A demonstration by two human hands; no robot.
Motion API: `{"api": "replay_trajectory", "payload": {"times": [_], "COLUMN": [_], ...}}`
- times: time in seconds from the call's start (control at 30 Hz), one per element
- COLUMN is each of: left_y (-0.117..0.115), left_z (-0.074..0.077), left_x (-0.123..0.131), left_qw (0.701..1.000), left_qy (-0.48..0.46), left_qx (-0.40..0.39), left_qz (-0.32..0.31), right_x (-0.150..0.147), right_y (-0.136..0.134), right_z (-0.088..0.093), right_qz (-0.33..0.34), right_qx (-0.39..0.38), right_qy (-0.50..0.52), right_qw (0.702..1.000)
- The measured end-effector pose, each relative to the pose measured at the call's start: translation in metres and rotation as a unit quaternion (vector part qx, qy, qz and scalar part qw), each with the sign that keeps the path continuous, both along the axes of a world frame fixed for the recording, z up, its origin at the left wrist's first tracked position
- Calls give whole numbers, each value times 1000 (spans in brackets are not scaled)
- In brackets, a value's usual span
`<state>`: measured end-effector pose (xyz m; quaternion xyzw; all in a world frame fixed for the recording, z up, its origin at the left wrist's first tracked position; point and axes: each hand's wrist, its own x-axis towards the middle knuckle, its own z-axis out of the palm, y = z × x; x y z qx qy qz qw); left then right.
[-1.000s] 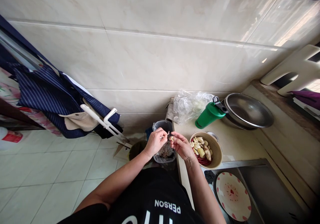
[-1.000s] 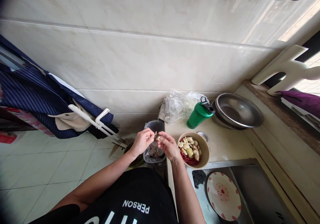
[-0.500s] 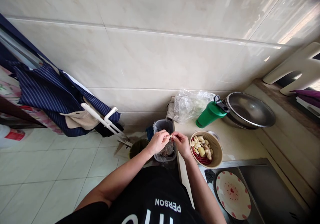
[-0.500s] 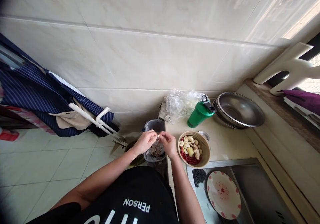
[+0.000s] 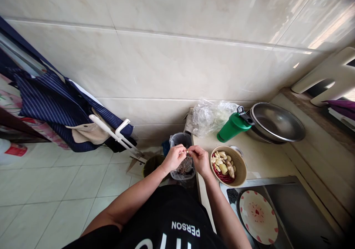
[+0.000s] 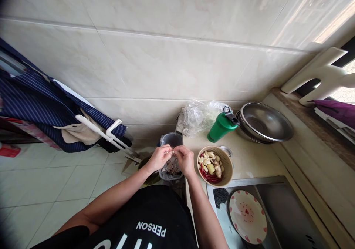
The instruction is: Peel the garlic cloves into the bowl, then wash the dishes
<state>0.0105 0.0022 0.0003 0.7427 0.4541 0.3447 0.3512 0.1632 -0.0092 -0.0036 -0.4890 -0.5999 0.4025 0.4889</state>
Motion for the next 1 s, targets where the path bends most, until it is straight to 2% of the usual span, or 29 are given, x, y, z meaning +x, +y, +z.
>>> {"api": "replay_trajectory", "payload": {"times": [0.1,0.23,0.47,0.6,0.73,0.87,1.0], "left_y": [1,0,-2,-1,0,0,0], "left_z": [0,4,4,0,-2,-2,-4], "left_x": [-1,-3,-4,-5,-5,-4,-2], "left_qw": [1000,998,997,997,997,995,992], "left_qy": [-16,-28,-16,-28,-41,-52,-67], "left_qx": [-20,-47,-56,-53,-63,-80,-105], "left_qz": [2,-27,-48,-37,-4,17,20], "right_x": [-4,-3,5,1,-4,-5,-10], "right_y": [-1,-2,-3,-4,-5,-4,-6], "right_z": [-6,-10,2,3,-5,-11,-12], "right_qz": [1,6,16,18,20,46,19], "right_qx": [-32,-56,-3,4,-44,-107,-121], "right_qy": [53,97,-11,-17,63,158,200], "right_qw": [998,994,1000,1000,997,981,972]}}
